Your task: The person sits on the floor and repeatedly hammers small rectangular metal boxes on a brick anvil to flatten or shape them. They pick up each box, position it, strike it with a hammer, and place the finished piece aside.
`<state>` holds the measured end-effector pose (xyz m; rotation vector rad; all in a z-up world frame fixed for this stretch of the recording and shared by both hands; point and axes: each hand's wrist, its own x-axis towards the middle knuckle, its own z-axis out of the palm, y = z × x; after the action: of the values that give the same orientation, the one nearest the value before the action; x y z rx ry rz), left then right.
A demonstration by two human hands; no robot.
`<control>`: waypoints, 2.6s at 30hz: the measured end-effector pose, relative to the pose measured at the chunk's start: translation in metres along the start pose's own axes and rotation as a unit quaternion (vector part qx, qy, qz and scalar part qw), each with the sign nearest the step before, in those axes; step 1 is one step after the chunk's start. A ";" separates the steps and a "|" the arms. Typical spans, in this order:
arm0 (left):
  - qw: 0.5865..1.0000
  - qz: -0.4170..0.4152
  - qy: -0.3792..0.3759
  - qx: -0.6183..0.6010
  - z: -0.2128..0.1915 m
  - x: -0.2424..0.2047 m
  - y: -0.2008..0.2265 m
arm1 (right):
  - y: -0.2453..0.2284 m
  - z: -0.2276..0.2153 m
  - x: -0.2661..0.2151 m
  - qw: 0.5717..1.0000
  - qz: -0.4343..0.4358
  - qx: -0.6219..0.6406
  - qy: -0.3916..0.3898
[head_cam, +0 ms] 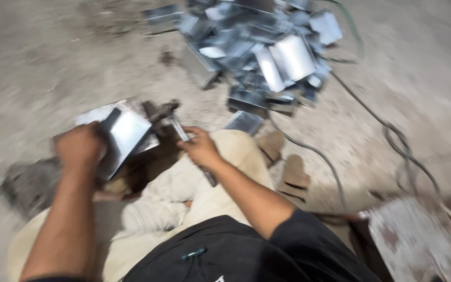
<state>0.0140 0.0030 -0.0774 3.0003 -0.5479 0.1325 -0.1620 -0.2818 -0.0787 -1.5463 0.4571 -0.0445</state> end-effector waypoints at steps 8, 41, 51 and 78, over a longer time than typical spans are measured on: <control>0.995 -0.024 0.026 -0.091 0.016 0.003 0.008 | -0.003 -0.007 0.003 0.999 0.037 0.011 0.005; 0.988 -0.079 0.033 -0.128 0.031 -0.023 0.031 | 0.001 0.015 -0.021 0.971 -0.084 -0.223 0.030; 0.988 -0.075 0.118 -0.059 0.019 -0.019 0.044 | -0.065 -0.003 -0.039 0.951 -0.264 -0.154 -0.034; 0.994 -0.076 0.053 -0.055 -0.016 -0.018 0.049 | -0.088 0.028 -0.044 0.905 -0.262 -0.334 -0.016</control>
<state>-0.0213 -0.0342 -0.0600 2.8934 -0.3041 0.2407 -0.1711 -0.2452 0.0163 -2.3132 -0.0003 -0.3043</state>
